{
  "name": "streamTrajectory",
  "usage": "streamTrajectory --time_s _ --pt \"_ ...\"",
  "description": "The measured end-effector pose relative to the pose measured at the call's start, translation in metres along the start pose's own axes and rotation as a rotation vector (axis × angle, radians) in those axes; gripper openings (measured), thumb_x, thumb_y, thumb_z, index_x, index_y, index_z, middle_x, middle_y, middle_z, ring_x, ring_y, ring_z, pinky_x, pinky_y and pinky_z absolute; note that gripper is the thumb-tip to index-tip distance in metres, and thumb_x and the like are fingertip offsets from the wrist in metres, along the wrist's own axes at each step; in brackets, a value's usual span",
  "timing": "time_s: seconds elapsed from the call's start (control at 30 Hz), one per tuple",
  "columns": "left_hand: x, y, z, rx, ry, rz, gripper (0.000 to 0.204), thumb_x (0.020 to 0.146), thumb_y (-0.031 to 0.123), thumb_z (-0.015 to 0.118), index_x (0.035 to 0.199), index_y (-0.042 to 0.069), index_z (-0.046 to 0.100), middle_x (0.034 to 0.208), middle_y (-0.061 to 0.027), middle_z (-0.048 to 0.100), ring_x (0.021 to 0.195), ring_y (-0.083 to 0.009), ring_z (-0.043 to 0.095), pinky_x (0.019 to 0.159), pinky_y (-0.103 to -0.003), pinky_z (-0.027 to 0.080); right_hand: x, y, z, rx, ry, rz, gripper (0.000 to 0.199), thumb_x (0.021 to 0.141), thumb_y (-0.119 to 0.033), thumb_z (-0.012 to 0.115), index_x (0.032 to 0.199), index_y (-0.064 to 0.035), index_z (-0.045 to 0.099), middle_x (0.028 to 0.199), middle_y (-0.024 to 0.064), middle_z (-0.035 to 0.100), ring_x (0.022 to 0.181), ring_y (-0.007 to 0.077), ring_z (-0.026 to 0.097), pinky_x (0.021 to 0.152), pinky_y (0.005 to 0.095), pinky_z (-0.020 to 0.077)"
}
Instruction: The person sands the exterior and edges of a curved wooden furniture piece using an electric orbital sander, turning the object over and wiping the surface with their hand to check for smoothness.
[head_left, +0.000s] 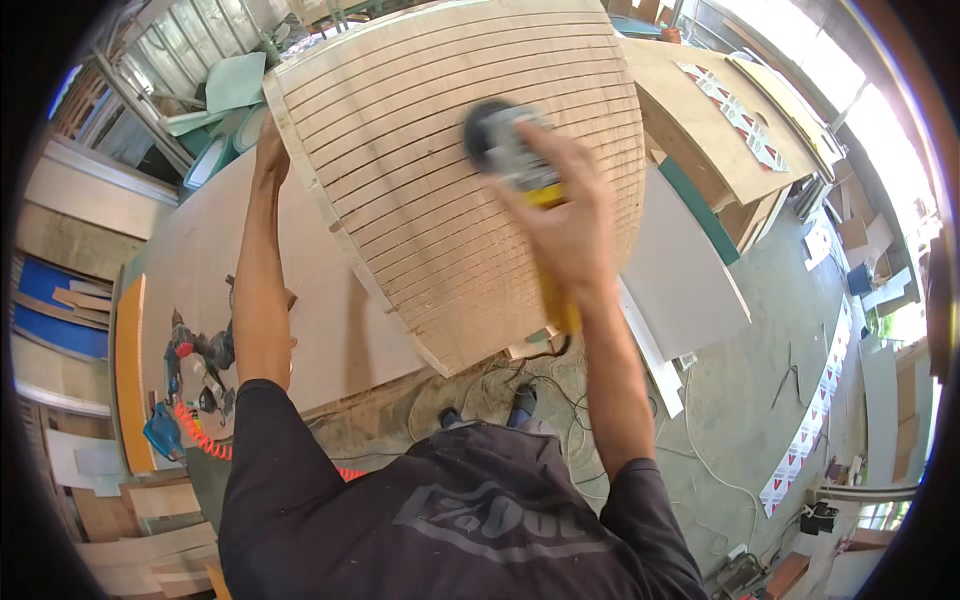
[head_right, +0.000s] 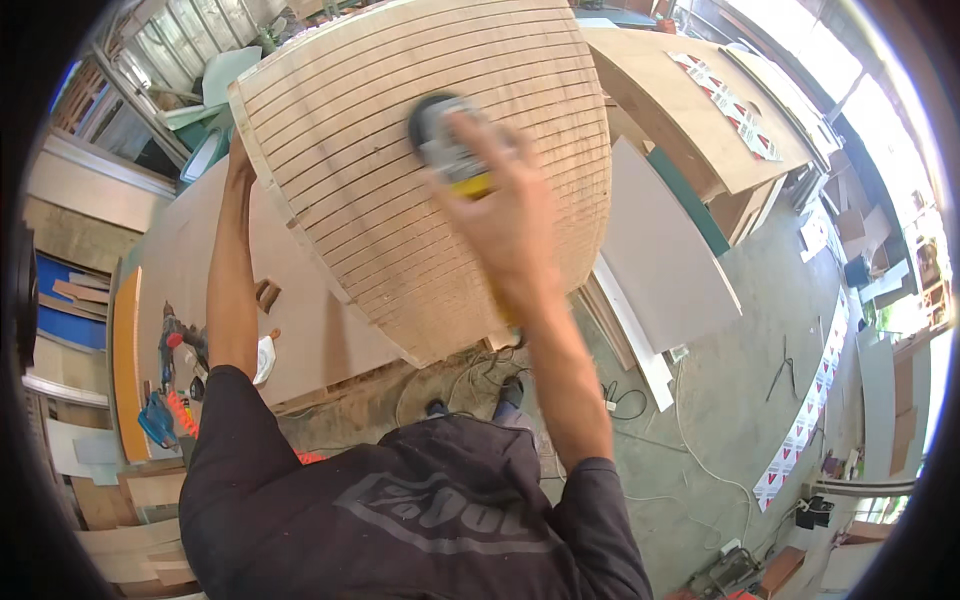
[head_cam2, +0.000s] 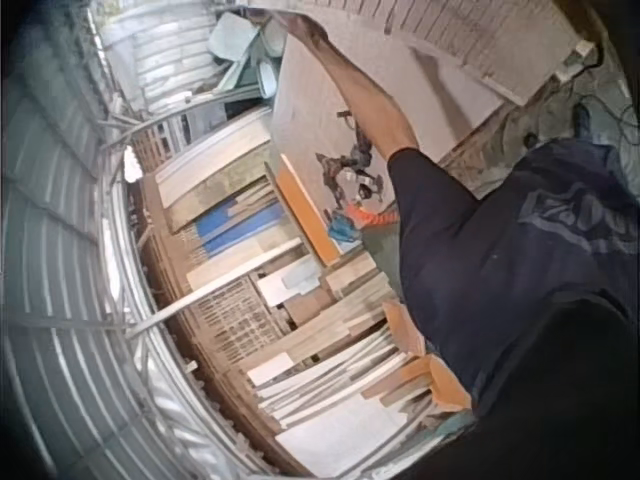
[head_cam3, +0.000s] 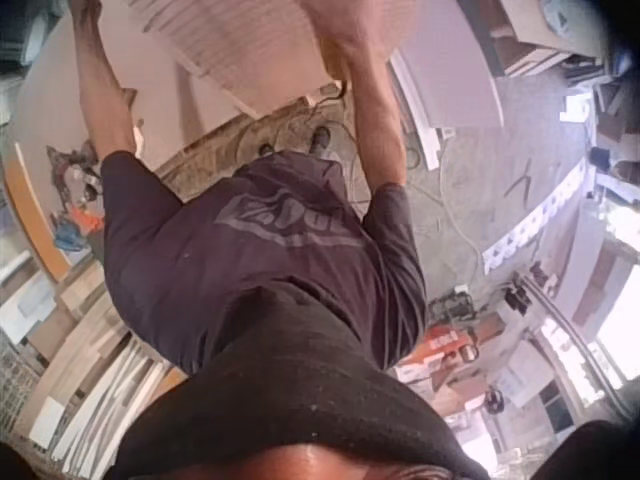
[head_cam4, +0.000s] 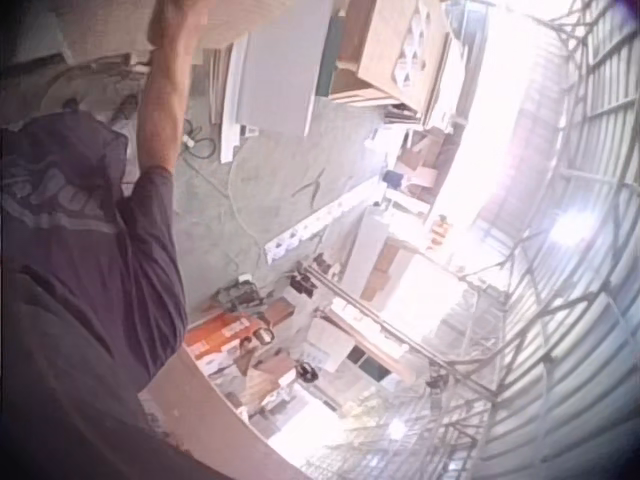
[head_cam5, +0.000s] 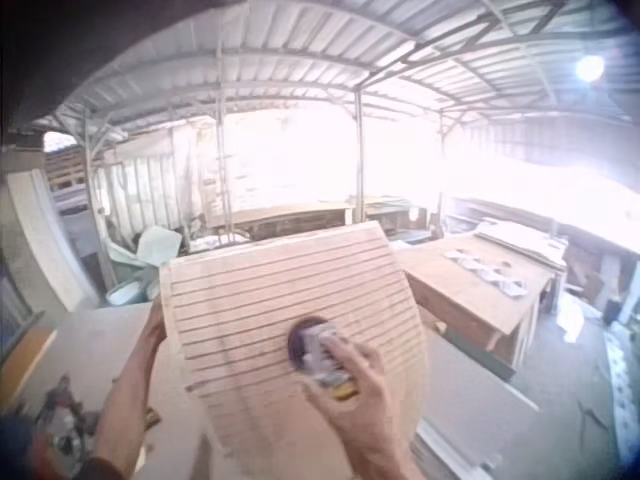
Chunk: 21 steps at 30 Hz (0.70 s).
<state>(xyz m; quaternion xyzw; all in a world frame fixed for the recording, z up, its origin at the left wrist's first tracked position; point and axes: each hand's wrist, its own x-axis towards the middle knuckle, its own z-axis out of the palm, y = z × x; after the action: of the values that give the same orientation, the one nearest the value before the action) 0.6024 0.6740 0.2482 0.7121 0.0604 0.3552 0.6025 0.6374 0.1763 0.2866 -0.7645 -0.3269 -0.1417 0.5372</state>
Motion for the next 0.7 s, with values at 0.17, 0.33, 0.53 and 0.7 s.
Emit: streamTrajectory --time_s 0.17,0.33,0.53,0.7 --pt "0.002 -0.001 0.005 -0.04 0.007 -0.045 0.052 0.109 0.031 0.057 0.15 0.0 0.053 0.141 -0.012 0.064 0.126 -0.0214 0.063 0.106 -0.036 0.052 0.051 0.095 -0.083 0.141 0.231 0.191 0.063 0.082 -0.029 0.091 0.14 -0.015 0.07 0.127 0.0124 0.068 0.099 0.0196 0.071 0.083 0.0318 0.062" --pt "0.002 0.002 0.009 -0.063 0.017 -0.065 0.052 0.109 0.031 0.057 0.15 0.0 0.053 0.141 -0.0124 0.064 0.125 -0.0216 0.064 0.106 -0.036 0.052 0.056 0.116 -0.086 0.156 0.233 0.093 0.063 0.082 -0.029 0.091 0.139 -0.0141 0.07 0.12 0.0142 0.069 0.096 0.0205 0.073 0.081 0.0319 0.0629" --pt "-0.008 0.007 0.004 -0.085 0.041 -0.095 0.051 0.108 0.03 0.058 0.149 -0.001 0.053 0.141 -0.0128 0.064 0.124 -0.0219 0.064 0.105 -0.035 0.053 -0.017 -0.004 0.013 -0.061 -0.02 -0.117 0.062 0.08 -0.023 0.088 0.139 -0.0253 0.07 0.132 0.0167 0.064 0.105 0.03 0.074 0.086 0.039 0.0632" --pt "-0.003 0.01 0.019 -0.084 -0.024 -0.081 0.05 0.107 0.026 0.06 0.148 -0.001 0.054 0.14 -0.0129 0.065 0.121 -0.0222 0.066 0.104 -0.035 0.054 -0.07 -0.054 0.066 -0.001 -0.213 -0.179 0.069 0.078 -0.03 0.088 0.142 -0.0411 0.065 0.146 0.0203 0.049 0.1 0.0371 0.074 0.073 0.0448 0.0645"
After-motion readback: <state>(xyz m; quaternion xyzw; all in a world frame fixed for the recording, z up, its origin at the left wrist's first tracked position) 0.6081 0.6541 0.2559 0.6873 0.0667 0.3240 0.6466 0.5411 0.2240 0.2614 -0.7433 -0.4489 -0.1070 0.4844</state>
